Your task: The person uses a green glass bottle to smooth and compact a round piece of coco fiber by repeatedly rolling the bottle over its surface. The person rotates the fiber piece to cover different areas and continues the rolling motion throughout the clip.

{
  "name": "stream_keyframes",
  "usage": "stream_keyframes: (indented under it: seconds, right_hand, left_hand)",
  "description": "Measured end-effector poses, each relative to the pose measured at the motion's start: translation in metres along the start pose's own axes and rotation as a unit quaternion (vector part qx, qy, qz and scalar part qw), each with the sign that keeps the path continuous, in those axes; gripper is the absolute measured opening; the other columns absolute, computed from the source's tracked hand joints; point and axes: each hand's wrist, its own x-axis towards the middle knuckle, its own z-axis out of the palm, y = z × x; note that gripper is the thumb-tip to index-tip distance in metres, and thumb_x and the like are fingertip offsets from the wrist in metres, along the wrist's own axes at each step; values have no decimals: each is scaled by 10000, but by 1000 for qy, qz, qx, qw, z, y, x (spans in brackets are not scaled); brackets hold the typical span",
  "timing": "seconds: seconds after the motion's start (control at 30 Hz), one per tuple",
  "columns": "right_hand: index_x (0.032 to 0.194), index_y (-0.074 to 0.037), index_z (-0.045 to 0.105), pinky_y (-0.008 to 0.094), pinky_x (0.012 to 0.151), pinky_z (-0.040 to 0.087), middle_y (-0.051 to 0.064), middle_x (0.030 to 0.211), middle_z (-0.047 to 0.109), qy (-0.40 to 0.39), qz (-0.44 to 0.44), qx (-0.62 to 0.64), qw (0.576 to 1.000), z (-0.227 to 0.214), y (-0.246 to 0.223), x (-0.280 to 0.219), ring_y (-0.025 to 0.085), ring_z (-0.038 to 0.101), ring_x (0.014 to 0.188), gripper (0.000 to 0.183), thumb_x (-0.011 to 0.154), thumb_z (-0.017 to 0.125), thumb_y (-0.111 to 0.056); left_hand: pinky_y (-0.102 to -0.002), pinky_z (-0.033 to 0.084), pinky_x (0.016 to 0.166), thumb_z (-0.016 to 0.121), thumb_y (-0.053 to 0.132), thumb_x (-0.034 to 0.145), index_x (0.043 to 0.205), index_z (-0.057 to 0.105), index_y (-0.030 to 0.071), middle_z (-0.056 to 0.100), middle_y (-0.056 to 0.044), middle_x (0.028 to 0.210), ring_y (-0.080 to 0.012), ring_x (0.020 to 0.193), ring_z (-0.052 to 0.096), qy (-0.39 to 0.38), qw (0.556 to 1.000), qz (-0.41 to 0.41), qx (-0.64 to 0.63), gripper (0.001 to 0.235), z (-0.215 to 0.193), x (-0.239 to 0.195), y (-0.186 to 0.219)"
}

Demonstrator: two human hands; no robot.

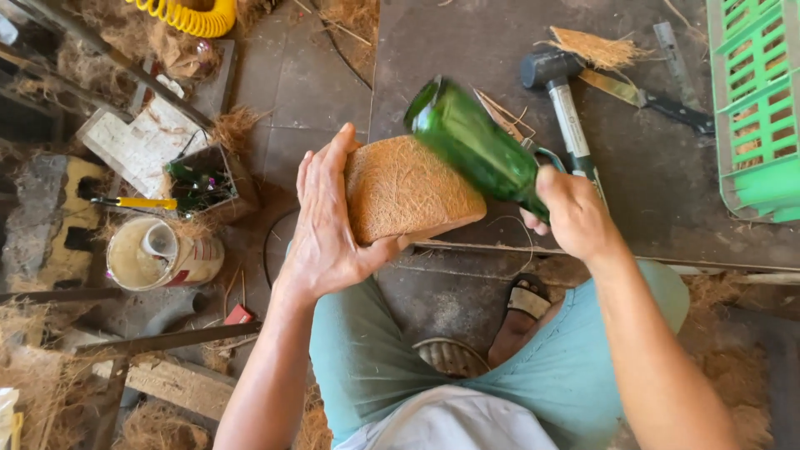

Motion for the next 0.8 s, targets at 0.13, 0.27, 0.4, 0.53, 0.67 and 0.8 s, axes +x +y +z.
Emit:
stream_keyframes:
  seconds: [0.13,0.27,0.4,0.53,0.67,0.8]
  right_hand:
    - [762,-99,474,226,388,308,25,524,401,19,-102,130,986,6,4,-9,101,400,415,544,986,397,-589]
    - [861,-112,556,231,490,356,-14,622,481,-55,-151,137,978,0,24,-21,87,445,529,569,862,563,-681]
    - [878,-3,625,226,381,353,94,582,507,-22,-29,163,986,15,25,-14,132,441,467,643,976,375,-588]
    - [967,-29,594,189,357,306,27,589,440,-21,-53,242,969,15,21,-12,85,436,497,643,923,442,-652]
    - [1024,-108,552,374,795,549,65,932,557,-40,-22,310,950,29,40,-11,212,593,865,345,900,619,-423]
    - [1396,-48,455,517,1045,513,173,1375,581,-7,8,438,899,62,24,-9,306,615,1208,656,854,635,-369]
  left_hand:
    - [-612,130,1220,732,568,734,1549,134,19,309,-159,1592,-361,1457,374,-11,1000,-12,-5,1151,-1,-2,-2]
    - [-610,147,1212,708,527,725,1537,163,6,387,-184,1505,-370,1393,411,-3,1000,-7,-27,1108,-1,-2,-4]
    - [-612,141,1209,699,508,701,1527,194,20,434,-172,1434,-341,1380,426,1,999,-12,-41,1085,-5,-2,0]
    - [-609,137,1208,722,470,686,1532,182,24,409,-176,1469,-337,1404,401,-6,999,-13,-31,1098,-7,0,0]
    - [-580,85,1202,732,554,702,1546,158,27,291,-195,1574,-369,1486,260,-52,998,-14,14,1148,-15,8,18]
    - [-568,208,1126,856,429,647,1536,199,60,432,-213,1406,-367,1346,410,-67,994,-18,90,1165,-12,24,39]
